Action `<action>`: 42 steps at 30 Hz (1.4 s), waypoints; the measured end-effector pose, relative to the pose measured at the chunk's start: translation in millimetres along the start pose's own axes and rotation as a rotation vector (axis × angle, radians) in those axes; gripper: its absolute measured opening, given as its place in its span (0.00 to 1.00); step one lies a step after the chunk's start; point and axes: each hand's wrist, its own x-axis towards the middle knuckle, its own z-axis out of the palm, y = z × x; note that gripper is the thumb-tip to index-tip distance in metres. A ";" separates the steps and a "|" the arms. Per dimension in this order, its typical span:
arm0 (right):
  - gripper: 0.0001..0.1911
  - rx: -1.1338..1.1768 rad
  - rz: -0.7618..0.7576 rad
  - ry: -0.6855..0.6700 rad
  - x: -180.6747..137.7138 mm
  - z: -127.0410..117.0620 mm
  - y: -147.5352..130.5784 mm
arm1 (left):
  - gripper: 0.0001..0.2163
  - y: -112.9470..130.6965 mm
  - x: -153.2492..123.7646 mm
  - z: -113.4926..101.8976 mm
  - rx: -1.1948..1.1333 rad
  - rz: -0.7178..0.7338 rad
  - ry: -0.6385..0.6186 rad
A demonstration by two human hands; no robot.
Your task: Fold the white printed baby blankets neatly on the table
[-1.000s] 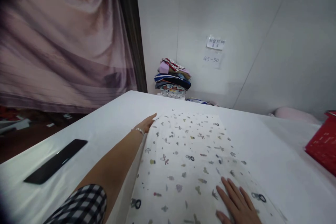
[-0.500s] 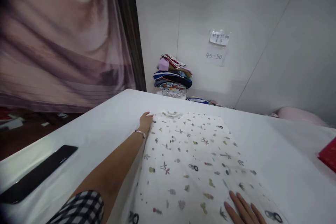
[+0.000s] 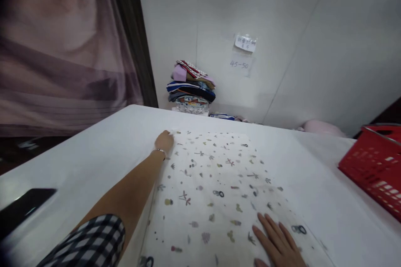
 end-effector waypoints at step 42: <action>0.41 0.195 0.632 -0.381 271.3 59.5 150.0 | 0.31 -9.2 -11.9 20.4 0.390 0.432 -0.057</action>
